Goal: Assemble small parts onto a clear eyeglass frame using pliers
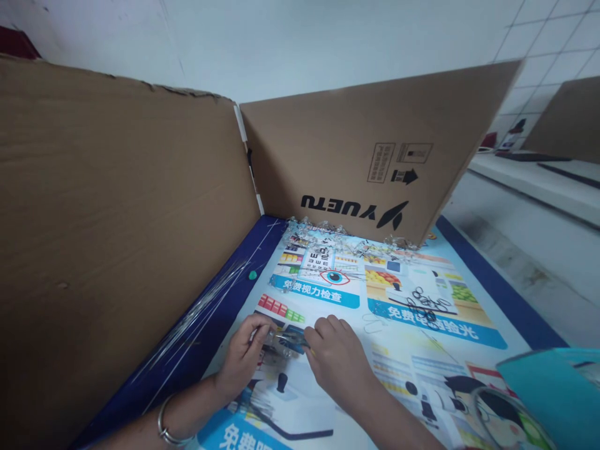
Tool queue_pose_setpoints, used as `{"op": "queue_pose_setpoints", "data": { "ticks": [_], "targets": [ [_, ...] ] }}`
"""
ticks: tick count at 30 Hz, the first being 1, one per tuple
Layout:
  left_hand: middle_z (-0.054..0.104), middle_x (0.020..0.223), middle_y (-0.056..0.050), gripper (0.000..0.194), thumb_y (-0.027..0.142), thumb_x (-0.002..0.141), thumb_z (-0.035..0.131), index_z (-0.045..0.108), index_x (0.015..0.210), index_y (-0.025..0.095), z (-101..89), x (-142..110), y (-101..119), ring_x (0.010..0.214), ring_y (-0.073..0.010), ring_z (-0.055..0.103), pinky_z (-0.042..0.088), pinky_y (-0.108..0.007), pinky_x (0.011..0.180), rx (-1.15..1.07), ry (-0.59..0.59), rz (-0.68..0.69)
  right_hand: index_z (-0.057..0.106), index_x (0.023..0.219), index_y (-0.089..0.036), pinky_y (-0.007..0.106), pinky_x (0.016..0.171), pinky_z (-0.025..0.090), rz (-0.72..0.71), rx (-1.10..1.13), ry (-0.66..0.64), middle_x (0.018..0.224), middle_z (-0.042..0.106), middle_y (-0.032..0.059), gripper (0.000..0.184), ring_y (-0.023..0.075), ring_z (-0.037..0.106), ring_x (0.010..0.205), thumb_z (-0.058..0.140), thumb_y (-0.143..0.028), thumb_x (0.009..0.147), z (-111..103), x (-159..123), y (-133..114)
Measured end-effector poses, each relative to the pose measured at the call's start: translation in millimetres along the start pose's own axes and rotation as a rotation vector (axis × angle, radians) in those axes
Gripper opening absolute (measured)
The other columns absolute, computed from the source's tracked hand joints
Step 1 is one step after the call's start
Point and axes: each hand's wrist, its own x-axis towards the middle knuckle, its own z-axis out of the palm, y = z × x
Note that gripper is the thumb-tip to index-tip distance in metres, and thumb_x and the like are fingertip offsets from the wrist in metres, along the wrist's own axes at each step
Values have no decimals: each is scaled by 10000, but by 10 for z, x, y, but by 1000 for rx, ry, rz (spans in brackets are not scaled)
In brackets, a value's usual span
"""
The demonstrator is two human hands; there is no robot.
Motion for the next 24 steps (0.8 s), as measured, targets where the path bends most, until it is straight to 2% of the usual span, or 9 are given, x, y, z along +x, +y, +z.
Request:
{"op": "queue_pose_setpoints", "data": {
  "ticks": [11,24],
  "targets": [
    [579,799,-40,192,248,860,397,569,830,169,-9,-14,-10,788,-171,547,420,-291,729,0,-2,54,576,761,-193,284,628,294,12,25,15,718,499,38,138,164,427,713,467,-264,806,17,-17,10],
    [575,798,-45,208,295,855,412,573,809,171,-12,-6,-24,791,-172,540,418,-295,737,-71,-32,42,560,758,-203,275,623,309,13,42,-59,725,509,30,110,160,442,719,479,-268,794,-26,-23,38]
  ]
}}
